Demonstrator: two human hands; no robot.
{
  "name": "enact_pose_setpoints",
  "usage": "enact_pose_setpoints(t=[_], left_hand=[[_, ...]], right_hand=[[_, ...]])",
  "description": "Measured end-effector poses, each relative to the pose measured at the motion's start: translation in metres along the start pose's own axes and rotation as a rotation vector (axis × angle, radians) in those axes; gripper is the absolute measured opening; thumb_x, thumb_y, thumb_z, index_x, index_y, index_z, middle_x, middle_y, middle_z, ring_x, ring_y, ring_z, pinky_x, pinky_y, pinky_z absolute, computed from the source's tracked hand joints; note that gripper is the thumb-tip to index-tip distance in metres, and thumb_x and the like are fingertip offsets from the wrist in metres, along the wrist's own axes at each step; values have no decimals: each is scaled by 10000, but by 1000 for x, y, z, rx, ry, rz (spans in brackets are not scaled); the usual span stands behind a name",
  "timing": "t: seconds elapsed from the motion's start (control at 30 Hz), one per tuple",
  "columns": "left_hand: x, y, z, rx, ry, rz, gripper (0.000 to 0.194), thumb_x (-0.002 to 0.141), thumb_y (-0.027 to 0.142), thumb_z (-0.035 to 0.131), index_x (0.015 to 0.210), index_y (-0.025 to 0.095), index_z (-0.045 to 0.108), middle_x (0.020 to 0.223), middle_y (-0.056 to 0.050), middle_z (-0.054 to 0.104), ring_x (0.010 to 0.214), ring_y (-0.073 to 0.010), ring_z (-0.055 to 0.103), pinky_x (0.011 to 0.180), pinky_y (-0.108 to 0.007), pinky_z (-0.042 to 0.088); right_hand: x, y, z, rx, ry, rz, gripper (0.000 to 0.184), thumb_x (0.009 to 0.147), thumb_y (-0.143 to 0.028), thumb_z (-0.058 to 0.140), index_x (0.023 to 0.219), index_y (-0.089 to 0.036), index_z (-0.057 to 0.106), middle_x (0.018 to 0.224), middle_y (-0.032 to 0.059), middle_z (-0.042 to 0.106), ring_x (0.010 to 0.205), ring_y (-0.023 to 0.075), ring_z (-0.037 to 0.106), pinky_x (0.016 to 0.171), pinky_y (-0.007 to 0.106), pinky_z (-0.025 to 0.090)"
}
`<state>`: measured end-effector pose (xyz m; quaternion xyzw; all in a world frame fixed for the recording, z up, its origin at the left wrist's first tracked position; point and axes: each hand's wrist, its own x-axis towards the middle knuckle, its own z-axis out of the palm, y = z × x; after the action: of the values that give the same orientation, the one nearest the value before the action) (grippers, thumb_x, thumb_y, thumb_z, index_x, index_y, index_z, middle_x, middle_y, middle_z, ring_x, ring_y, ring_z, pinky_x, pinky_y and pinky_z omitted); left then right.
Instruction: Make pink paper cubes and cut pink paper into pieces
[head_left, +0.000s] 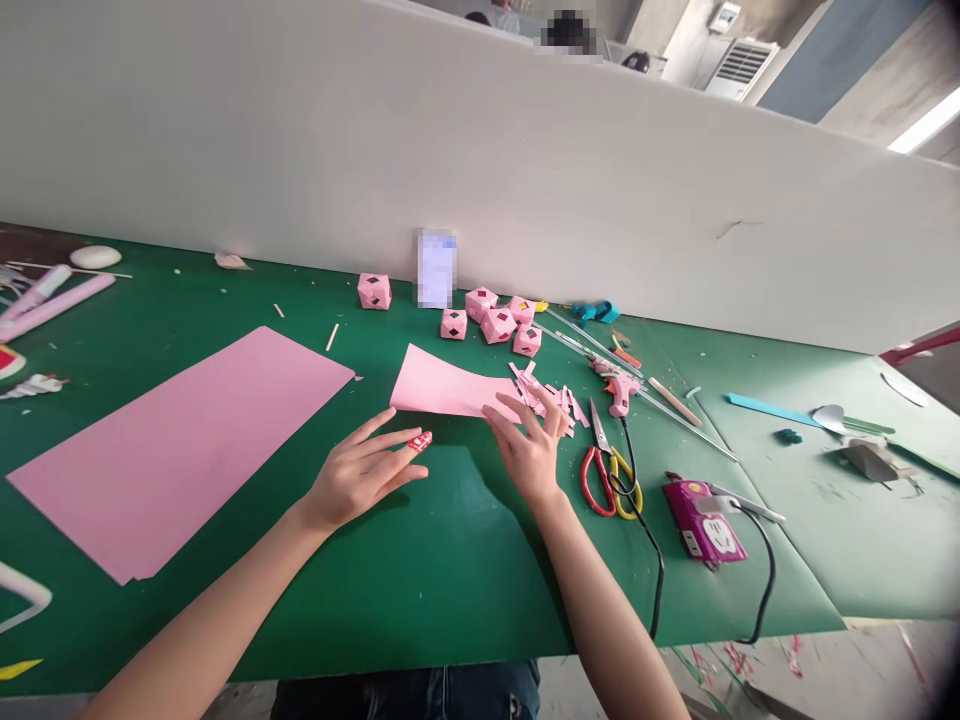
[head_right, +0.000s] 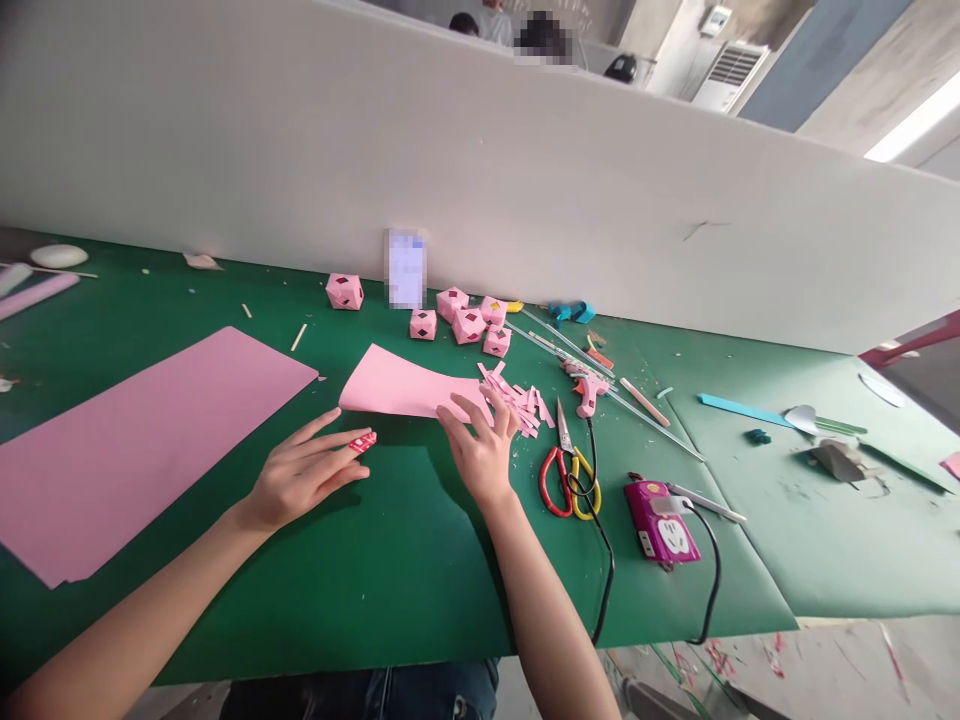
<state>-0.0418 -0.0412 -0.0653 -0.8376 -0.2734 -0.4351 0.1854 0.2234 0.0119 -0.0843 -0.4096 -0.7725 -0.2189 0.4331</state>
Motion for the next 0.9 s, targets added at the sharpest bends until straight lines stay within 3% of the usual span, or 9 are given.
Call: enact_pose_setpoints(t=[0.13, 0.27, 0.37, 0.53, 0.73, 0.9], left_hand=[[-2, 6, 6, 42, 8, -92, 418, 926, 80, 750, 1319, 129, 617, 1144, -116, 817, 1118, -228, 786, 1086, -432, 622], [-5, 8, 13, 107, -141, -146, 496, 945, 63, 706, 1414, 140, 564, 1325, -170, 747, 1339, -305, 670, 1176, -552, 531], [-9, 4, 16, 120, -114, -78, 454, 935, 32, 703, 1366, 128, 596, 1233, -148, 788, 1220, -273, 743, 1176, -534, 532], [-12, 0, 19, 92, -37, -87, 436, 939, 34, 699, 1357, 135, 624, 1125, -99, 825, 1026, -214, 808, 1114, -443, 597], [-6, 6, 21, 109, -71, -24, 448, 959, 14, 653, 1396, 96, 601, 1180, -129, 810, 1097, -243, 793, 1119, -471, 593], [-1, 6, 18, 176, -96, -11, 499, 967, 3, 603, 1445, 143, 593, 1194, -103, 809, 1094, -243, 795, 1123, -467, 581]], right_hand=[[0, -11, 1, 11, -27, -42, 152, 920, -238, 794, 1043, -327, 803, 1142, -3, 812, 1297, 302, 576, 1003, 417, 404], [-3, -19, 2, 24, -72, -82, 182, 908, -244, 804, 1048, -359, 807, 1170, -10, 807, 1333, 293, 555, 1054, 429, 384], [-4, -28, 2, 48, -68, -122, 162, 911, -254, 804, 1040, -351, 801, 1169, -21, 816, 1336, 280, 563, 1081, 431, 376], [-2, -46, 3, 48, -96, -152, 121, 930, -344, 788, 1051, -345, 790, 1242, -32, 806, 1375, 281, 563, 1114, 445, 337], [-2, -54, 7, 38, -57, -150, 87, 955, -260, 754, 983, -334, 789, 1151, -54, 829, 1338, 260, 626, 1166, 453, 264], [-1, -52, 8, 49, -50, -148, 164, 950, -170, 730, 932, -324, 784, 1076, -64, 839, 1334, 270, 642, 1181, 469, 240]])
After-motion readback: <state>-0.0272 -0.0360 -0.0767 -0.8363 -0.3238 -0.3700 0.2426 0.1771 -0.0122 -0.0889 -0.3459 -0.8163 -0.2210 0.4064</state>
